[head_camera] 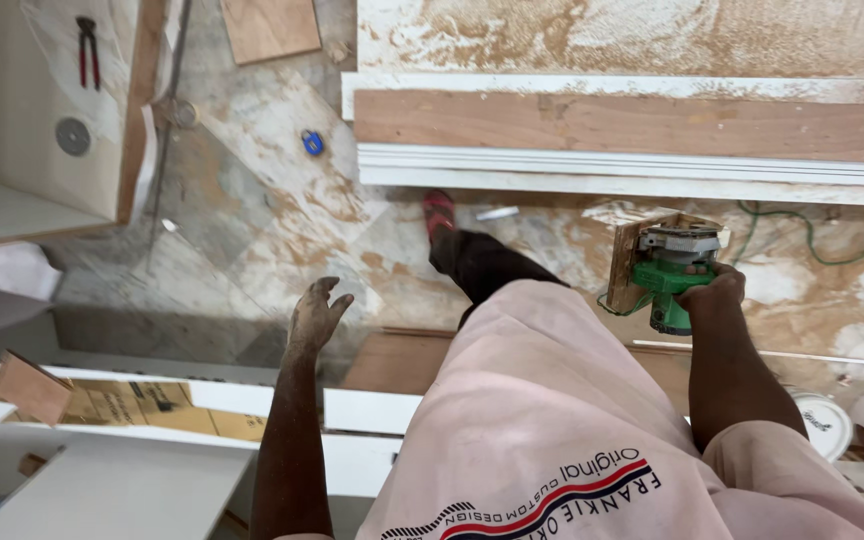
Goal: The person uses a green circular saw to cut a long wooden plank placed on a white workbench. They guide the saw along the plank's length, creating a straight cut while holding the wood steady with their left hand.
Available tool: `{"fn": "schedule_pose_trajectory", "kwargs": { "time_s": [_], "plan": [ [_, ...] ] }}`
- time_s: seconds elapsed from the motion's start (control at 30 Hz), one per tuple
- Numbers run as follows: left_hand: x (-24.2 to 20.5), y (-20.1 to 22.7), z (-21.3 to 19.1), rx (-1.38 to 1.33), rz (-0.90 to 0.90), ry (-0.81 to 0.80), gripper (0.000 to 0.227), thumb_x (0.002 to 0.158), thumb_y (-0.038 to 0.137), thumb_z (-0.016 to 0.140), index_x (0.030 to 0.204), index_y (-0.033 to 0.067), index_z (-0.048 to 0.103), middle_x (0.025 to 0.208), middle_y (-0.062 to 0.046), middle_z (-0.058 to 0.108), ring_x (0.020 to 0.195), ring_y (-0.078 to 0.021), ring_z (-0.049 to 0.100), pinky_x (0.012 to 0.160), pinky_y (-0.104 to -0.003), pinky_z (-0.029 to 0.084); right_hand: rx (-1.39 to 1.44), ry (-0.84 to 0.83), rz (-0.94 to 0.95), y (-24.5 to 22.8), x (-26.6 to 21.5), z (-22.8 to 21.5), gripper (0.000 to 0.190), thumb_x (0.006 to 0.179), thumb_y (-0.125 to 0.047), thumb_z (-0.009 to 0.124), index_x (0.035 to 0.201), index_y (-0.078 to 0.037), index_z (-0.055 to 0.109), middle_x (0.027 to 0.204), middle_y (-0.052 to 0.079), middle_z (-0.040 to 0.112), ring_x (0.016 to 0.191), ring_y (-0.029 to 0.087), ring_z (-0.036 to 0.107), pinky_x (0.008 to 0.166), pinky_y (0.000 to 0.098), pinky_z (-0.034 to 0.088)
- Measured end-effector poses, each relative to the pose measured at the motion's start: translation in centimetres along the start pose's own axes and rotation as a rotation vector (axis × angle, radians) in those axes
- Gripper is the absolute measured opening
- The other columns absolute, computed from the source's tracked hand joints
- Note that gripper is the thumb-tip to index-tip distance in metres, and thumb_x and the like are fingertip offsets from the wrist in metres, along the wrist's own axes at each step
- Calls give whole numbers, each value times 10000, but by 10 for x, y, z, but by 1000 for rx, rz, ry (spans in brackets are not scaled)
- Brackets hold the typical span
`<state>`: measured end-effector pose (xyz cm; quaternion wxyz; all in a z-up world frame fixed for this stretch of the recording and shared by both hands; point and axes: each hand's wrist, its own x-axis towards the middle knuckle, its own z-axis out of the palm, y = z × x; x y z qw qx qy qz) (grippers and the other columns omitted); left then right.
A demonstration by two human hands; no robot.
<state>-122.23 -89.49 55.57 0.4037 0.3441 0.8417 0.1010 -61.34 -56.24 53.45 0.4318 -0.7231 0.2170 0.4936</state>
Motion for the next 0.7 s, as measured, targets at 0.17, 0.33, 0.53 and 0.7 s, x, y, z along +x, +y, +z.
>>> {"fn": "schedule_pose_trajectory", "kwargs": {
  "time_s": [0.17,0.33,0.53,0.7],
  "plan": [
    [73,-16,-74,4,15,40,578,892,361,746,1364,62,600,1366,-172,645,1199,-333,652,996,-471,526,38,-133,-17,79,-21,43,110,998,-144,574,895,-135,609,763,-12,545,657,161,520,727,372,551],
    [107,-80,-119,2,11,-81,570,888,362,756,1350,60,615,1340,-174,664,1185,-333,665,992,-460,539,-100,-66,-49,159,-52,81,103,986,-170,558,901,-144,609,780,2,565,672,178,529,728,455,561],
    [160,-116,-181,193,108,-160,515,869,344,784,1289,73,658,1299,-182,667,1212,-381,606,1007,-487,506,77,73,2,251,-68,100,46,979,-162,615,965,-126,639,825,11,594,724,192,586,745,390,592],
    [295,-93,-244,360,498,-222,474,860,356,779,1252,112,672,1277,-145,684,1215,-373,592,1035,-495,502,234,-91,-183,361,-80,104,13,961,-91,624,969,-92,614,812,52,579,711,222,585,698,383,582]
  ]
}}
